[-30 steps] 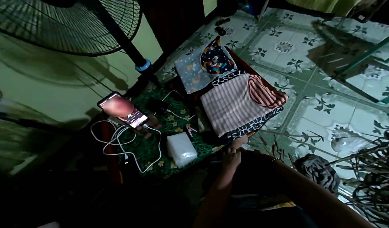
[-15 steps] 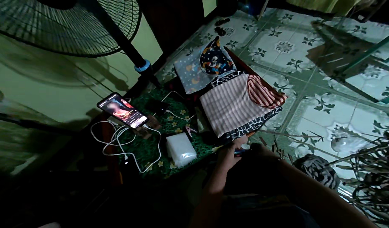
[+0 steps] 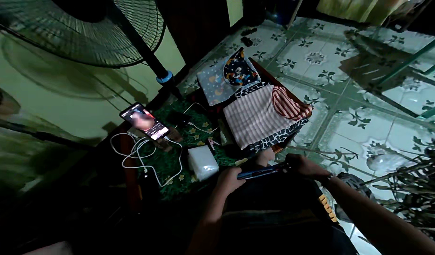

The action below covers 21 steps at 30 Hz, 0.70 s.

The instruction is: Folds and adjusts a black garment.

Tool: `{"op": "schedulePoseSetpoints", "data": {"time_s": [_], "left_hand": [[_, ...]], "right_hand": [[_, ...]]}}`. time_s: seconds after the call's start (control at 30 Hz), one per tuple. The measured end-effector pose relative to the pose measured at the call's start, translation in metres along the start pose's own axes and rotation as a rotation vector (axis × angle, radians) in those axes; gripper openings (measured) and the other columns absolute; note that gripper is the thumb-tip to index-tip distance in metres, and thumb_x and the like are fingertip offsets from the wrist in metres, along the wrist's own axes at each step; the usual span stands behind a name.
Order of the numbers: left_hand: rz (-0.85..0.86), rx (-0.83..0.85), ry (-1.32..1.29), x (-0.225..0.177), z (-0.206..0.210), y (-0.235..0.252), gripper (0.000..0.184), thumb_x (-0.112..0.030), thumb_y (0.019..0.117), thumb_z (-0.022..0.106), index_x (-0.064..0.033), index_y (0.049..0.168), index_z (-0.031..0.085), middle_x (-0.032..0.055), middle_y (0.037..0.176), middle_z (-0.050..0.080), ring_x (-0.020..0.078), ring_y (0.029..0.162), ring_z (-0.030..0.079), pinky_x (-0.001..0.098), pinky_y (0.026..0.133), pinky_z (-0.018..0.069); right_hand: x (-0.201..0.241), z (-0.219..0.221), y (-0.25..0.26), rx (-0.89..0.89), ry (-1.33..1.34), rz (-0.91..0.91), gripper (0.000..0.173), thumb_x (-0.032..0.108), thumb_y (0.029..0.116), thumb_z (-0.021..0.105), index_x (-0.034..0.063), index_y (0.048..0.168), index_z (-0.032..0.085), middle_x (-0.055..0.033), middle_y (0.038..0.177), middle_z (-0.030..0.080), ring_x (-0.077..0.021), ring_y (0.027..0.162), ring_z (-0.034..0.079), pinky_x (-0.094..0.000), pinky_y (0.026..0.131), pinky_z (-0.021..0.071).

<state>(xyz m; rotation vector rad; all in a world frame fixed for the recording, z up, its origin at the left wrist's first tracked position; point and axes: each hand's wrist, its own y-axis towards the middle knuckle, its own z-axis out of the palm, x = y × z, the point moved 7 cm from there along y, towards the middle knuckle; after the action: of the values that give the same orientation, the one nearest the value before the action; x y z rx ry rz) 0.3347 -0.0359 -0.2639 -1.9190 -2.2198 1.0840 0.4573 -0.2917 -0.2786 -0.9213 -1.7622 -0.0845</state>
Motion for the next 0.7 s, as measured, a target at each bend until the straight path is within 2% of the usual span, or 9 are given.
{"op": "schedulePoseSetpoints", "data": {"time_s": [0.13,0.23,0.3,0.37,0.4,0.47,0.53,0.63,0.7], "left_hand": [[-0.005,-0.098,0.011,0.017,-0.013,-0.038,0.034,-0.032,0.0927,0.072,-0.0020,0.108,0.068,0.0181,0.099,0.069,0.0343,0.097,0.067,0.0543,0.090,0.0520],[-0.026,-0.107,0.033,0.033,-0.020,-0.063,0.033,-0.024,0.0919,0.073,-0.0050,0.118,0.068,0.0174,0.109,0.071,0.0351,0.105,0.068,0.0572,0.096,0.0514],[-0.045,-0.119,0.063,0.048,-0.021,-0.076,0.030,-0.020,0.0931,0.072,-0.0059,0.119,0.069,0.0173,0.112,0.071,0.0363,0.109,0.067,0.0602,0.099,0.0493],[-0.101,-0.141,0.059,0.064,-0.022,-0.090,0.027,-0.014,0.0931,0.071,-0.0056,0.119,0.070,0.0191,0.113,0.071,0.0395,0.112,0.066,0.0644,0.102,0.0456],[-0.126,-0.173,0.064,0.072,-0.023,-0.098,0.024,-0.010,0.0919,0.071,-0.0052,0.115,0.071,0.0194,0.110,0.072,0.0408,0.109,0.066,0.0656,0.099,0.0468],[-0.160,-0.276,0.081,0.084,-0.028,-0.119,0.015,-0.008,0.0895,0.074,-0.0037,0.104,0.071,0.0199,0.100,0.072,0.0419,0.099,0.068,0.0659,0.089,0.0507],[-0.145,-0.453,0.074,0.090,-0.034,-0.144,0.015,-0.007,0.0844,0.079,-0.0016,0.093,0.068,0.0200,0.096,0.070,0.0414,0.094,0.068,0.0640,0.084,0.0524],[-0.114,-0.656,-0.056,0.100,-0.033,-0.182,0.018,-0.002,0.0828,0.078,0.0014,0.095,0.065,0.0212,0.106,0.066,0.0402,0.102,0.064,0.0617,0.089,0.0513],[-0.105,-0.751,-0.091,0.106,-0.025,-0.205,0.016,0.000,0.0847,0.074,0.0030,0.096,0.063,0.0218,0.101,0.066,0.0386,0.093,0.066,0.0588,0.080,0.0541]], "right_hand": [[0.028,-0.003,-0.020,0.072,-0.121,-0.095,0.037,0.011,0.0865,0.079,-0.0055,0.114,0.060,-0.0154,0.095,0.063,-0.0213,0.085,0.061,-0.0400,0.080,0.0534],[0.050,-0.006,-0.040,0.078,-0.224,-0.076,0.034,0.004,0.0896,0.072,-0.0081,0.119,0.061,-0.0219,0.104,0.065,-0.0290,0.094,0.064,-0.0458,0.087,0.0533],[0.054,-0.011,-0.052,0.011,-0.271,-0.070,0.029,0.003,0.0917,0.070,-0.0074,0.118,0.063,-0.0237,0.108,0.067,-0.0333,0.098,0.066,-0.0514,0.090,0.0535],[0.057,-0.016,-0.064,-0.065,-0.292,-0.096,0.023,0.000,0.0895,0.071,-0.0047,0.111,0.064,-0.0205,0.101,0.067,-0.0317,0.091,0.066,-0.0525,0.084,0.0550],[0.060,-0.018,-0.069,-0.092,-0.310,-0.123,0.024,-0.003,0.0876,0.072,-0.0036,0.110,0.065,-0.0194,0.099,0.067,-0.0310,0.088,0.067,-0.0528,0.081,0.0562],[0.065,-0.016,-0.082,-0.109,-0.366,-0.149,0.029,-0.004,0.0864,0.075,0.0001,0.113,0.066,-0.0169,0.100,0.069,-0.0298,0.086,0.068,-0.0529,0.080,0.0573],[0.069,-0.012,-0.095,-0.118,-0.419,-0.200,0.029,-0.004,0.0857,0.076,0.0027,0.113,0.069,-0.0153,0.106,0.070,-0.0290,0.089,0.070,-0.0521,0.083,0.0585],[0.074,-0.005,-0.114,-0.147,-0.456,-0.287,0.026,-0.006,0.0816,0.077,0.0002,0.106,0.071,-0.0158,0.105,0.069,-0.0286,0.090,0.069,-0.0496,0.084,0.0590],[0.079,-0.001,-0.128,-0.194,-0.472,-0.373,0.021,-0.007,0.0788,0.078,-0.0015,0.098,0.071,-0.0151,0.097,0.067,-0.0277,0.086,0.068,-0.0476,0.080,0.0592]]}}
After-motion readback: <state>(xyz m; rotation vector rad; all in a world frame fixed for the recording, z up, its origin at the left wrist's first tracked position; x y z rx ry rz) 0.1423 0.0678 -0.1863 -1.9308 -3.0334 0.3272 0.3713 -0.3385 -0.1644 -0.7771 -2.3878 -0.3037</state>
